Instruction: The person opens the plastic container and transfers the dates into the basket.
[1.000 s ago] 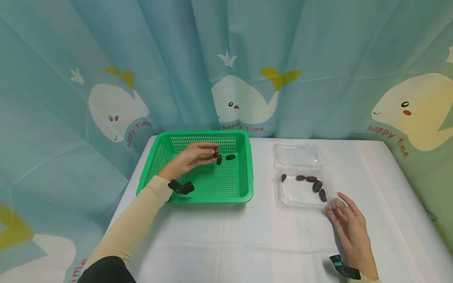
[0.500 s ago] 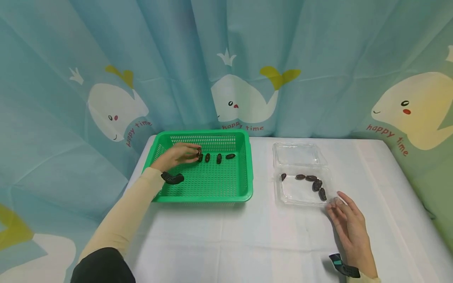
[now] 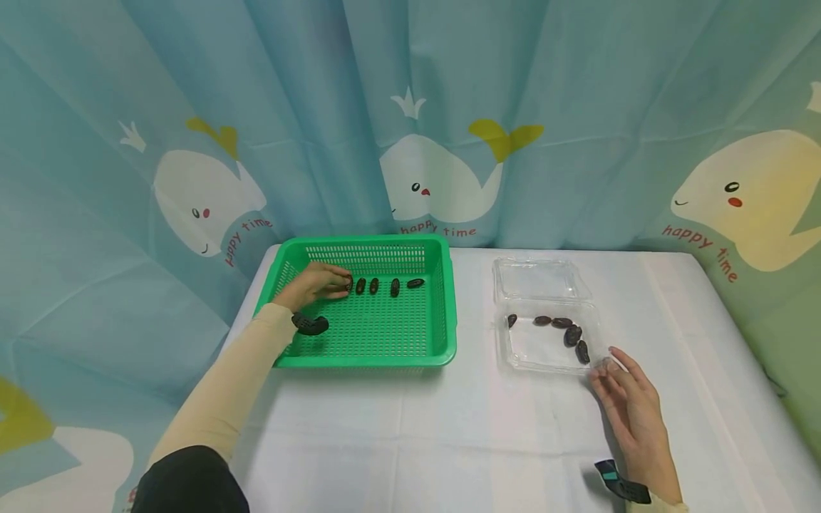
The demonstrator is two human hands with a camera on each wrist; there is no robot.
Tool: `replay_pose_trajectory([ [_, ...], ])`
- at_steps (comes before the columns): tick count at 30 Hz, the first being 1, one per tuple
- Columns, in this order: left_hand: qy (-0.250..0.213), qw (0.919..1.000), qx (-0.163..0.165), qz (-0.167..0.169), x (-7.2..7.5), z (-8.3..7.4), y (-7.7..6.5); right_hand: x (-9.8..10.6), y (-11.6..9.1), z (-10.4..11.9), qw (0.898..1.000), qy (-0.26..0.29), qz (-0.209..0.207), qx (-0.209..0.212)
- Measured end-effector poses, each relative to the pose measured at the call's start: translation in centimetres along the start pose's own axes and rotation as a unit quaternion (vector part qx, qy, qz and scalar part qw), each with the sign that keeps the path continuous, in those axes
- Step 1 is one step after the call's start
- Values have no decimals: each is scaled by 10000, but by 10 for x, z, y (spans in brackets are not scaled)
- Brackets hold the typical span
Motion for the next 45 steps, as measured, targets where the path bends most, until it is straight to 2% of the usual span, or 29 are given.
replay_pose_trajectory([
  [5,834,9955,-404,-202,-2,-2,-3,-1,-1,1,10000,-3,13,7],
  [8,1482,9853,-781,-335,-4,-5,-6,-1,-1,1,10000,26,29,3],
  [12,1963,9726,-1155,-467,-7,-6,-10,-1,-1,1,10000,-2,8,-33],
  [18,2081,9700,-1140,-519,-7,-5,-10,1,0,0,9999,-61,-100,-89],
  [20,2295,9667,-1035,-467,-5,-6,-9,1,0,-1,9999,-63,-118,-95],
  [21,2489,9626,-989,-414,-3,-8,-10,0,0,-1,9999,-57,-119,-102],
  [23,2999,9489,-933,-310,0,-14,-10,0,0,-1,9998,-41,-125,-114],
  [26,3751,9210,-1015,-262,4,-30,-16,0,0,-1,9998,-23,-150,-135],
  [28,3928,9119,-1145,-321,4,-43,-23,0,0,0,9998,-11,-165,-145],
  [30,3923,9095,-1312,-401,2,-53,-31,0,-1,0,9997,-22,-198,-147],
  [33,3778,9125,-1484,-506,-2,-61,-43,-1,-2,1,9996,-64,-238,-133],
  [45,3417,9156,-1969,-786,-30,-70,-68,0,-2,0,9997,-100,-187,-132],
])
Point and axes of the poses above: each hand's wrist, its own y-axis towards the middle knuckle, its own x-axis out of the back of the hand, z = x × y, the point moved 4 cm from there along y, towards the middle knuckle, and after that the axes turned 9 degrees about -x, right-handed, at the moved point
